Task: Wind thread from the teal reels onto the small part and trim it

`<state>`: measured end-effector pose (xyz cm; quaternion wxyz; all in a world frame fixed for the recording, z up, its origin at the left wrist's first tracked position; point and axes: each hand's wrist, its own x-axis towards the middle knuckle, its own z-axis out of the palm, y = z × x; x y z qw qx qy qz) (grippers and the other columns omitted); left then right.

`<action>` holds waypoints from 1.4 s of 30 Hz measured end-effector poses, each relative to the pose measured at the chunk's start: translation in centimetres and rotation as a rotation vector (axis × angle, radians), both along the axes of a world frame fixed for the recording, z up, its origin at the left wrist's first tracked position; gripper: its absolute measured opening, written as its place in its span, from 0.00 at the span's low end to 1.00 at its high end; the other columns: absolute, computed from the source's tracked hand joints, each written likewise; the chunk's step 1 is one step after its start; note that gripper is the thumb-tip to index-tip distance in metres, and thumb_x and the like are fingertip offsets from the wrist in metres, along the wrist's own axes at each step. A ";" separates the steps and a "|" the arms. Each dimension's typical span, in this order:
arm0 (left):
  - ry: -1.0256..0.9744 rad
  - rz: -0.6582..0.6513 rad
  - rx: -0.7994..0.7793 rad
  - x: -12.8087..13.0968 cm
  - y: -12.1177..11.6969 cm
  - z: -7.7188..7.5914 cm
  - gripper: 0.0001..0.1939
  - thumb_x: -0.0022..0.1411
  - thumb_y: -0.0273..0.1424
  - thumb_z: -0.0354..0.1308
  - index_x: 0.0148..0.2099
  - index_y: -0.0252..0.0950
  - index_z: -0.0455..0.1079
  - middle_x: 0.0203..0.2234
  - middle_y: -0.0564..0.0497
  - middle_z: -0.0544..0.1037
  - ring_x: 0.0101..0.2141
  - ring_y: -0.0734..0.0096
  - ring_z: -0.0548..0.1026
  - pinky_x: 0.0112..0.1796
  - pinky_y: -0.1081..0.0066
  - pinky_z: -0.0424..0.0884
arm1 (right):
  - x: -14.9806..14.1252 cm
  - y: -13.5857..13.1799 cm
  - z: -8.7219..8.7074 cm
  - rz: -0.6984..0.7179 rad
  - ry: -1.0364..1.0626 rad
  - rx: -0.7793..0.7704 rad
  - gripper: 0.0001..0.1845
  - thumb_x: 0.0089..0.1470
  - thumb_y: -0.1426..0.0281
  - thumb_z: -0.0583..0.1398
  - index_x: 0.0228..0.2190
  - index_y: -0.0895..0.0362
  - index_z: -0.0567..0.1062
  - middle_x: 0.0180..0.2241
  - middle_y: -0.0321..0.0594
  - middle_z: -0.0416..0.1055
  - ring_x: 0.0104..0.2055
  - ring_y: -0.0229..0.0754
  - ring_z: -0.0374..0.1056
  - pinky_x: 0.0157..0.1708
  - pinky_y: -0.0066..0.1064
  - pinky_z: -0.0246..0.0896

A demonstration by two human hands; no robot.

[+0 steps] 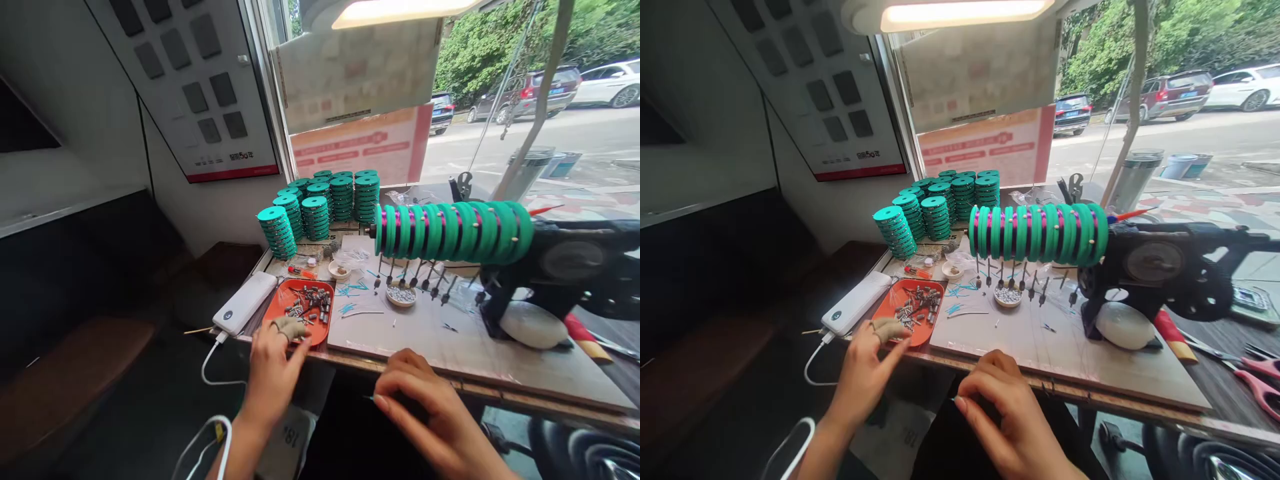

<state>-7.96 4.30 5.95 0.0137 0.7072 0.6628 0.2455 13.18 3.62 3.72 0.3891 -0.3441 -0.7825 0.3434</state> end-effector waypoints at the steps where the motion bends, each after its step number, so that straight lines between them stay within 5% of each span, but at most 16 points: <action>1: 0.056 0.012 -0.010 -0.7 1.1 0.1 0.06 0.56 0.28 0.53 0.34 0.38 0.71 0.34 0.47 0.75 0.40 0.58 0.69 0.40 0.57 0.63 | -0.2 0.2 -0.1 0.011 0.011 -0.014 0.10 0.56 0.71 0.52 0.24 0.56 0.67 0.23 0.37 0.66 0.29 0.41 0.62 0.28 0.30 0.56; 5: 0.172 -0.031 -0.098 -2.2 3.8 0.3 0.03 0.51 0.26 0.57 0.29 0.39 0.72 0.30 0.48 0.76 0.38 0.55 0.69 0.38 0.57 0.62 | -0.6 0.7 -1.1 0.032 0.037 -0.089 0.10 0.56 0.70 0.52 0.25 0.55 0.68 0.24 0.36 0.65 0.28 0.39 0.63 0.27 0.28 0.56; 11: 0.250 -0.091 -0.194 -1.4 4.5 0.3 0.05 0.49 0.25 0.58 0.26 0.40 0.71 0.27 0.48 0.75 0.36 0.56 0.69 0.37 0.58 0.60 | -0.7 0.8 -2.2 0.037 0.072 -0.125 0.10 0.56 0.68 0.52 0.24 0.54 0.66 0.23 0.35 0.65 0.27 0.38 0.63 0.27 0.28 0.55; 19: 0.055 -0.078 -0.185 -1.2 5.1 0.7 0.06 0.55 0.24 0.51 0.31 0.37 0.68 0.28 0.47 0.75 0.33 0.59 0.70 0.35 0.62 0.61 | -0.6 0.8 -2.6 -0.025 0.081 -0.098 0.08 0.55 0.70 0.53 0.26 0.55 0.67 0.24 0.35 0.66 0.26 0.38 0.63 0.27 0.27 0.55; 25: -0.299 -0.004 -0.116 -1.0 4.8 0.5 0.03 0.53 0.26 0.54 0.29 0.36 0.68 0.26 0.50 0.76 0.31 0.65 0.73 0.35 0.67 0.65 | -1.1 0.7 -2.4 -0.082 0.130 -0.137 0.07 0.55 0.70 0.53 0.25 0.54 0.67 0.24 0.33 0.65 0.27 0.38 0.62 0.28 0.28 0.55; 29: -0.628 0.041 -0.088 0.8 2.0 0.0 0.08 0.53 0.32 0.56 0.36 0.35 0.66 0.29 0.50 0.77 0.30 0.70 0.74 0.33 0.72 0.70 | -1.2 0.6 -2.4 -0.106 0.165 -0.099 0.07 0.55 0.71 0.53 0.26 0.54 0.67 0.24 0.33 0.65 0.27 0.38 0.62 0.28 0.28 0.55; 31: -1.155 0.035 -0.204 2.3 0.0 -0.9 0.12 0.46 0.30 0.64 0.35 0.35 0.68 0.26 0.53 0.76 0.27 0.74 0.74 0.32 0.75 0.70 | -1.1 0.5 -2.5 -0.116 0.157 -0.054 0.07 0.55 0.72 0.53 0.27 0.54 0.67 0.23 0.33 0.65 0.27 0.38 0.61 0.28 0.28 0.55; 34: -1.543 0.020 -0.307 4.3 -2.2 -2.7 0.13 0.43 0.27 0.67 0.33 0.35 0.70 0.19 0.57 0.75 0.21 0.82 0.70 0.26 0.81 0.66 | -1.0 0.1 -2.6 -0.105 0.100 0.042 0.05 0.54 0.75 0.54 0.28 0.54 0.67 0.24 0.34 0.66 0.27 0.38 0.62 0.28 0.28 0.54; 42: -1.903 0.089 -0.276 6.0 -3.1 -5.0 0.15 0.36 0.25 0.70 0.31 0.36 0.74 0.16 0.54 0.75 0.17 0.82 0.70 0.23 0.82 0.66 | -1.6 -0.5 -2.9 -0.121 0.063 0.077 0.08 0.54 0.75 0.53 0.26 0.55 0.68 0.23 0.36 0.66 0.27 0.40 0.61 0.27 0.31 0.53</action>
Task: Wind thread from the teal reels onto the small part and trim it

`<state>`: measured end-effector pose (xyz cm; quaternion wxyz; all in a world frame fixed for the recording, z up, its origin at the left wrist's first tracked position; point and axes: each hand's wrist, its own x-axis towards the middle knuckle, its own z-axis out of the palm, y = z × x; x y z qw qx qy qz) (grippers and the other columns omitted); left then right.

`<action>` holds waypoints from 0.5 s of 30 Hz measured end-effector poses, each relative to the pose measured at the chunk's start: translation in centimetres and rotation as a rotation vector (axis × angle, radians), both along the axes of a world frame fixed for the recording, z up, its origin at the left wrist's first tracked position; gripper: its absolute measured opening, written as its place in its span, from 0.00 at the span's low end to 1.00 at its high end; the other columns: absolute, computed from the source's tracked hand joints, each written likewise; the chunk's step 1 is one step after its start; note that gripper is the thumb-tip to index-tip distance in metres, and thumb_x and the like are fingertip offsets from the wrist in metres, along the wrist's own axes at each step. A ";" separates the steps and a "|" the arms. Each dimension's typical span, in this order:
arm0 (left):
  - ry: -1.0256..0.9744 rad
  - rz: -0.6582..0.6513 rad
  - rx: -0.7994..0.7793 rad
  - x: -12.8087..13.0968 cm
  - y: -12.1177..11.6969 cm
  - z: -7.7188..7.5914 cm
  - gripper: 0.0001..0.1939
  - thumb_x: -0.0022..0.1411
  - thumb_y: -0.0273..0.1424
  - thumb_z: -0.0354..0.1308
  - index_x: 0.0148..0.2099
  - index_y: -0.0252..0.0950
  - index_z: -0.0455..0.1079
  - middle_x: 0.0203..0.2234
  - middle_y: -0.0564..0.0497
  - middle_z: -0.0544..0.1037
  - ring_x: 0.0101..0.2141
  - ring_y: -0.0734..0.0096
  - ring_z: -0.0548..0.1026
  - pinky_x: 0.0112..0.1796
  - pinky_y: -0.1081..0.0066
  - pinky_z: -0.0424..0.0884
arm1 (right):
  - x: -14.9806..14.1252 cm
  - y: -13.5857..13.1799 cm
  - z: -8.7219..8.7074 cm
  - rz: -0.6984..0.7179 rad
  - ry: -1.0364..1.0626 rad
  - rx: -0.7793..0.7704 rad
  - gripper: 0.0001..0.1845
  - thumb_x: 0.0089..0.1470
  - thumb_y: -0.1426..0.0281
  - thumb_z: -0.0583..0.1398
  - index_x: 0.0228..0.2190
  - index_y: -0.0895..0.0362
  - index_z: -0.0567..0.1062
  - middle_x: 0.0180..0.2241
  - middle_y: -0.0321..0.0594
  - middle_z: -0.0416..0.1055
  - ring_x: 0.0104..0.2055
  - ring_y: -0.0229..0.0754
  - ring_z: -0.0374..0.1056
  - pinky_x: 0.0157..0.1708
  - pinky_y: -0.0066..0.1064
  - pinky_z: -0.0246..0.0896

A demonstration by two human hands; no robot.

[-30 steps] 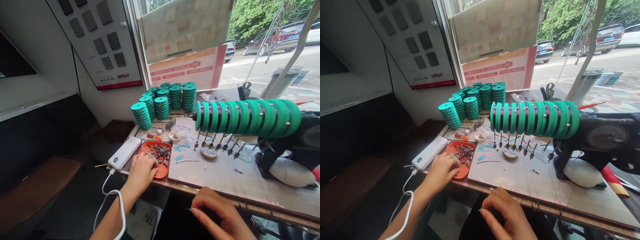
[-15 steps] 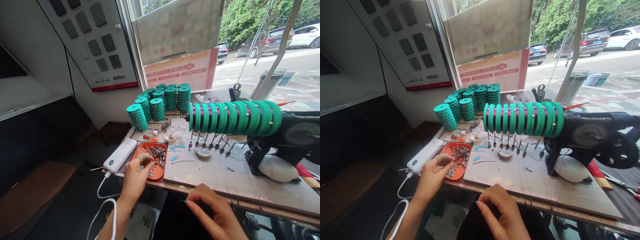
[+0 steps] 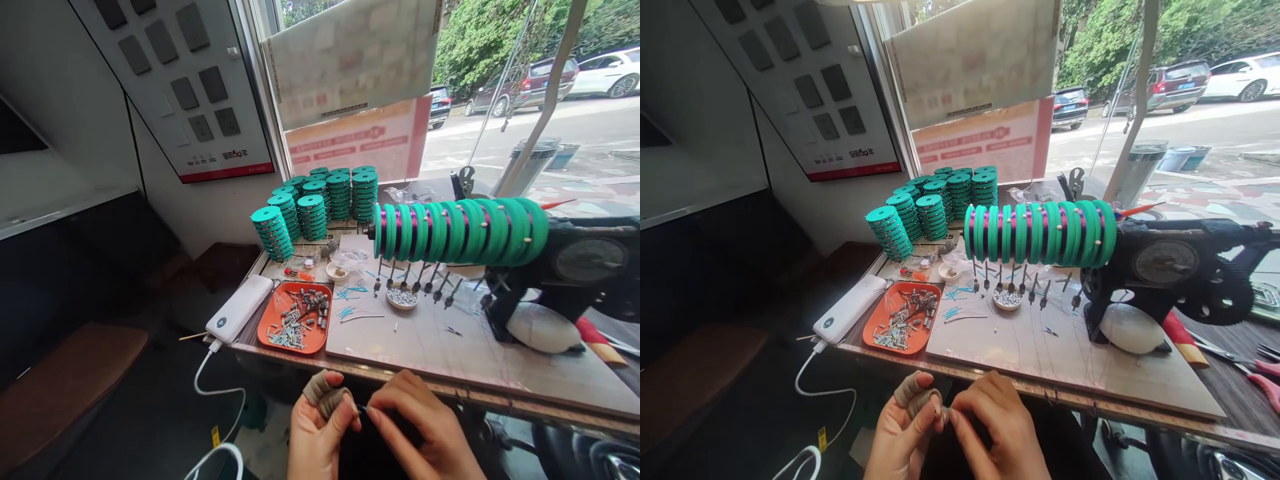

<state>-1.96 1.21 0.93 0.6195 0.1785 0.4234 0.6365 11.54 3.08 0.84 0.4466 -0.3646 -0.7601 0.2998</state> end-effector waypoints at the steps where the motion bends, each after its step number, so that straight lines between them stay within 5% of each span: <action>1: -0.042 -0.007 -0.001 0.1 0.0 -0.1 0.15 0.36 0.25 0.70 0.31 0.36 0.74 0.16 0.54 0.74 0.17 0.82 0.70 0.22 0.82 0.65 | -0.1 0.0 0.0 0.007 0.005 -0.006 0.08 0.54 0.75 0.53 0.26 0.55 0.68 0.23 0.36 0.66 0.27 0.40 0.61 0.27 0.31 0.53; 9: -0.233 -0.057 0.063 0.4 0.0 -1.8 0.15 0.38 0.25 0.70 0.33 0.38 0.75 0.14 0.55 0.73 0.16 0.84 0.69 0.21 0.84 0.64 | -0.2 -0.1 0.2 0.024 0.014 -0.044 0.09 0.55 0.75 0.52 0.25 0.55 0.68 0.23 0.35 0.66 0.28 0.39 0.60 0.27 0.30 0.53; 15: -0.216 -0.042 0.012 0.6 -0.2 -1.7 0.17 0.35 0.26 0.71 0.32 0.38 0.76 0.14 0.54 0.74 0.15 0.84 0.69 0.20 0.85 0.64 | -0.2 -0.2 -0.1 0.029 0.023 -0.042 0.08 0.54 0.75 0.53 0.26 0.55 0.68 0.23 0.35 0.66 0.28 0.38 0.61 0.27 0.29 0.54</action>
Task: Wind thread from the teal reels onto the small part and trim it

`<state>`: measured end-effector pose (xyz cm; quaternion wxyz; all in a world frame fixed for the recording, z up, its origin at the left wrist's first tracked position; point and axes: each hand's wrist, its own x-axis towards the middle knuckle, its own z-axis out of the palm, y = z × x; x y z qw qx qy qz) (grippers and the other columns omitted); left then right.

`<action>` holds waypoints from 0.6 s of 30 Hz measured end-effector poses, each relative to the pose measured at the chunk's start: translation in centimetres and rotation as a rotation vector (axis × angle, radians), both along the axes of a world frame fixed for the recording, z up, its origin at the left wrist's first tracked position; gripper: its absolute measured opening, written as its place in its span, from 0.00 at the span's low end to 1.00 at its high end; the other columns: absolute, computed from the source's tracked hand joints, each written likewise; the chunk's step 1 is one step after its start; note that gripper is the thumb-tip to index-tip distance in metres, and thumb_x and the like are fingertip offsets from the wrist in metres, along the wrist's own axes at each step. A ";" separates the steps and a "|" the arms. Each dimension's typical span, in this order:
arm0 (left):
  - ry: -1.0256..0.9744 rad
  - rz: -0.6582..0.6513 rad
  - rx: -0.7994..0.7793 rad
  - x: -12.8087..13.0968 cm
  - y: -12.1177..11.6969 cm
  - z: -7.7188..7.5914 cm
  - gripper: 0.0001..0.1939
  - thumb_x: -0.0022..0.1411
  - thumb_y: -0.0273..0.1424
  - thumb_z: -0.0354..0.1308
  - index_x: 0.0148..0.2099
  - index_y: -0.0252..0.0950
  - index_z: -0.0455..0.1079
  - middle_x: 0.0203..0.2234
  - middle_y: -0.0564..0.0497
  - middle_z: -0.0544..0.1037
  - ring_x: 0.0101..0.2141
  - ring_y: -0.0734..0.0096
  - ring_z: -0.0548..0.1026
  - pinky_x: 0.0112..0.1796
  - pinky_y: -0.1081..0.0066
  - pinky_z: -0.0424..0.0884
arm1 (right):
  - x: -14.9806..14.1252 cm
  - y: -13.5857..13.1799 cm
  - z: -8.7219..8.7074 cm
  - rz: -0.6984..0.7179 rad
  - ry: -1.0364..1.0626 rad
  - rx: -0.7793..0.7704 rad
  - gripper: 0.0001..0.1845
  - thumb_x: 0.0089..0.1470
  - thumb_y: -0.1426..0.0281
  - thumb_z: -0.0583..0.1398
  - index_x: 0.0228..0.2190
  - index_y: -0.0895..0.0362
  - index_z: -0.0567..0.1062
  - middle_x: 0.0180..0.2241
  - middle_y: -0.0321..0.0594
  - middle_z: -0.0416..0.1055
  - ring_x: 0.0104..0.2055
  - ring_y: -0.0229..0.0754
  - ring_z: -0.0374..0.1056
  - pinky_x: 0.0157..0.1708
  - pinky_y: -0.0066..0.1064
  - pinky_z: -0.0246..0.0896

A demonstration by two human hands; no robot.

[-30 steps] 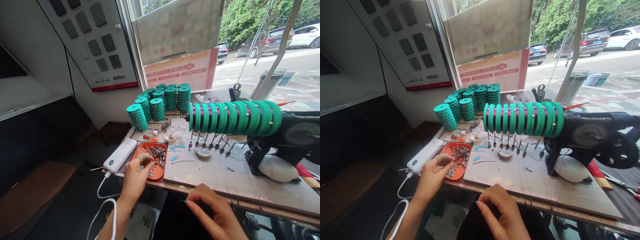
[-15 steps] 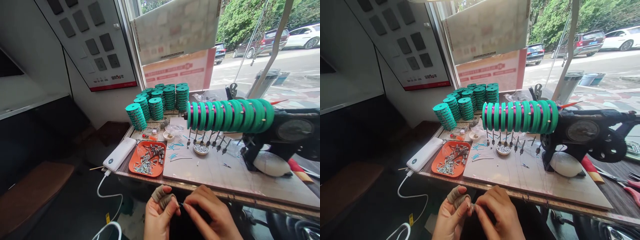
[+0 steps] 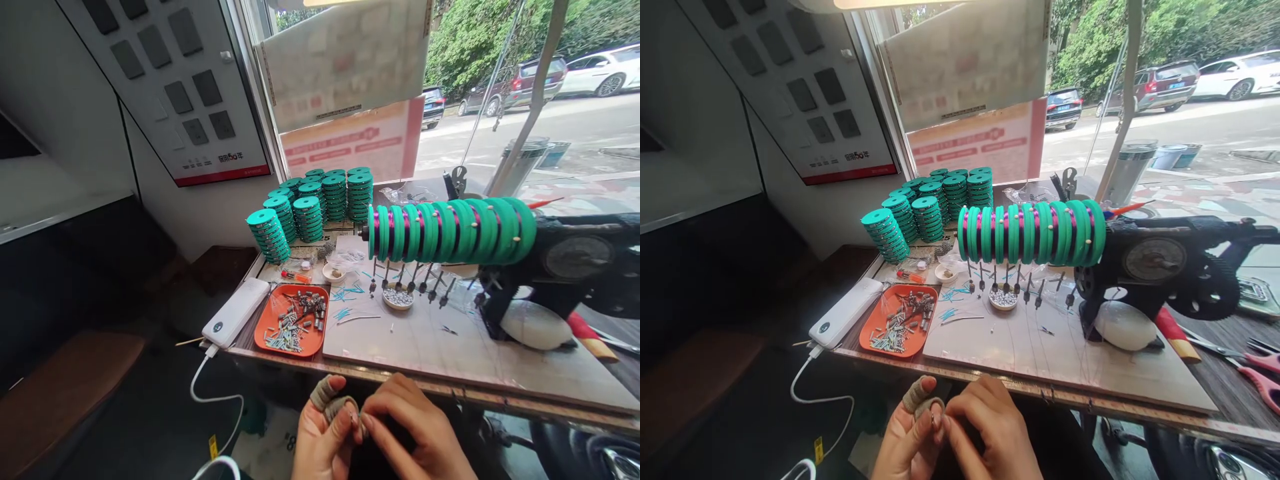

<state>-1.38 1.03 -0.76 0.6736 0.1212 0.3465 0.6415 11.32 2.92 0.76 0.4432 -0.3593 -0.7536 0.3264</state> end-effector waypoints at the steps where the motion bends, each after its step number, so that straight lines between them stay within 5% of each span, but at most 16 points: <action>1: 0.020 0.007 -0.013 0.1 0.0 0.2 0.17 0.34 0.26 0.71 0.32 0.38 0.76 0.14 0.54 0.75 0.15 0.84 0.69 0.20 0.85 0.64 | 0.0 0.0 0.0 0.003 0.003 0.001 0.08 0.54 0.76 0.53 0.26 0.55 0.68 0.23 0.35 0.66 0.28 0.38 0.61 0.27 0.29 0.54; 7: 0.236 0.064 -0.021 0.6 -0.4 1.9 0.12 0.33 0.29 0.72 0.25 0.37 0.74 0.15 0.55 0.74 0.16 0.83 0.68 0.21 0.83 0.63 | 0.2 0.1 0.4 0.035 0.066 -0.058 0.08 0.54 0.73 0.55 0.26 0.54 0.73 0.22 0.35 0.71 0.27 0.38 0.64 0.28 0.28 0.57; 13: 0.564 0.199 0.005 0.4 -0.4 1.7 0.12 0.31 0.35 0.71 0.18 0.36 0.73 0.19 0.52 0.73 0.26 0.74 0.70 0.31 0.77 0.66 | 0.5 0.3 0.6 0.037 0.109 -0.234 0.08 0.53 0.66 0.58 0.27 0.54 0.76 0.23 0.36 0.72 0.26 0.38 0.67 0.27 0.26 0.59; 18: 0.812 0.215 0.021 0.0 -0.5 2.3 0.13 0.32 0.39 0.70 0.17 0.37 0.73 0.20 0.51 0.73 0.26 0.71 0.70 0.32 0.73 0.65 | 0.7 0.7 0.9 0.076 0.035 -0.232 0.10 0.53 0.67 0.57 0.25 0.56 0.75 0.23 0.37 0.72 0.25 0.38 0.67 0.26 0.26 0.59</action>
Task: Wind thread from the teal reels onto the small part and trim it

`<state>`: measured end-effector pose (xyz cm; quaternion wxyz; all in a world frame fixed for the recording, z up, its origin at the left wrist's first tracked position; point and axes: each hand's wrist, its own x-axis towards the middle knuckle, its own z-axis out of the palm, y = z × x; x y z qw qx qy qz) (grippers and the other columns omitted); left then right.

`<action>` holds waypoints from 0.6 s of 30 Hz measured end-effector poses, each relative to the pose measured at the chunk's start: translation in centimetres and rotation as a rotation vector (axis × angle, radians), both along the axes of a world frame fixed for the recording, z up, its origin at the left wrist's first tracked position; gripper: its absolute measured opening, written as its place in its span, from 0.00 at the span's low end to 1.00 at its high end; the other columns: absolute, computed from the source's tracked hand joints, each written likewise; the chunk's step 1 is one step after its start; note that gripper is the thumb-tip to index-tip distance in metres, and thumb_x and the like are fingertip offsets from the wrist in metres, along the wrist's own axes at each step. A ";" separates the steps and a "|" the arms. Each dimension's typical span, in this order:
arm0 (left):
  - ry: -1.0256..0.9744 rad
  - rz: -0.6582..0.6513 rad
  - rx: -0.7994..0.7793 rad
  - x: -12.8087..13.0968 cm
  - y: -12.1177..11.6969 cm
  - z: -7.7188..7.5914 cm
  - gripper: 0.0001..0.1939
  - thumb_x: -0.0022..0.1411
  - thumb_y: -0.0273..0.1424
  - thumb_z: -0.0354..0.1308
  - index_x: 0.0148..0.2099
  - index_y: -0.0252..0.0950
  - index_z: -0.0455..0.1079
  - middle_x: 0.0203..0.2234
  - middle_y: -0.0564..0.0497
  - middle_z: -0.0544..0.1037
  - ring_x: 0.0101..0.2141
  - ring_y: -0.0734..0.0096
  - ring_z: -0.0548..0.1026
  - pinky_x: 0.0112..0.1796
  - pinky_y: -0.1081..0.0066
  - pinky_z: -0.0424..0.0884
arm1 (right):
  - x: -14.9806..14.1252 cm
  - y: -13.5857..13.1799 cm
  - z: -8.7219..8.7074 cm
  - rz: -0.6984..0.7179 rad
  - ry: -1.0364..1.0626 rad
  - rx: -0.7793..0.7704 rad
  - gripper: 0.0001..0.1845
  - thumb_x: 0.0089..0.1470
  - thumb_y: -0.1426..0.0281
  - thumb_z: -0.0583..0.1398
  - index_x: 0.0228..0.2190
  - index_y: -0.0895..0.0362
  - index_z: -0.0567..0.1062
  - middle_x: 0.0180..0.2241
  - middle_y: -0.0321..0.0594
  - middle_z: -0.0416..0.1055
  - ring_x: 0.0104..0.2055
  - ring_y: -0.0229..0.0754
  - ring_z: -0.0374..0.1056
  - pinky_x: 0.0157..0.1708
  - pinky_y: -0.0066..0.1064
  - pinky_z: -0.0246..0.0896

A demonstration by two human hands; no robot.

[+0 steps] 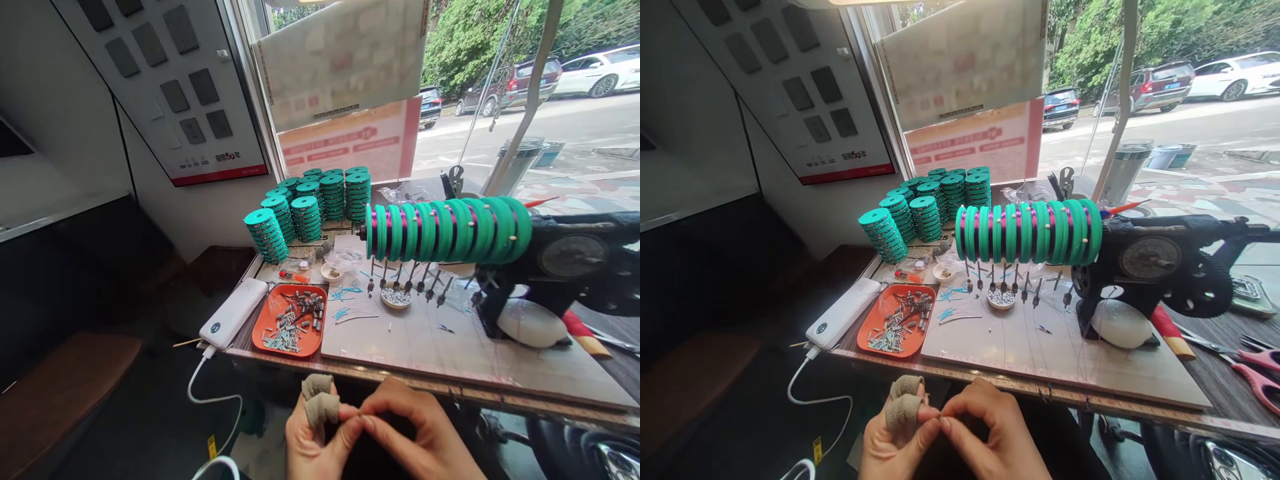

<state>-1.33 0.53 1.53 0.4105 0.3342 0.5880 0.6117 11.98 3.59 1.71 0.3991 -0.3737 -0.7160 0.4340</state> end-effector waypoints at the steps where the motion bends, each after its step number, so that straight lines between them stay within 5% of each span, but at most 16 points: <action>1: 0.020 0.000 0.006 0.0 0.0 0.2 0.12 0.33 0.38 0.70 0.17 0.37 0.73 0.20 0.51 0.72 0.26 0.71 0.69 0.32 0.73 0.65 | 0.0 0.1 0.1 0.007 -0.015 0.003 0.09 0.52 0.67 0.57 0.25 0.57 0.75 0.23 0.37 0.72 0.25 0.38 0.67 0.26 0.26 0.59; 13: 0.122 0.004 0.081 -0.4 1.1 0.4 0.10 0.36 0.37 0.69 0.18 0.37 0.74 0.19 0.52 0.71 0.25 0.69 0.68 0.29 0.72 0.65 | 0.7 1.4 1.0 0.041 -0.228 0.126 0.08 0.53 0.73 0.54 0.26 0.57 0.73 0.23 0.38 0.71 0.26 0.38 0.66 0.25 0.27 0.58; 18: 0.337 -0.118 0.116 -1.3 1.3 1.2 0.06 0.45 0.37 0.64 0.25 0.40 0.76 0.27 0.50 0.73 0.31 0.63 0.70 0.35 0.70 0.65 | 1.1 1.8 0.9 0.019 -0.232 0.098 0.08 0.53 0.72 0.54 0.26 0.56 0.73 0.23 0.38 0.70 0.26 0.38 0.66 0.25 0.27 0.58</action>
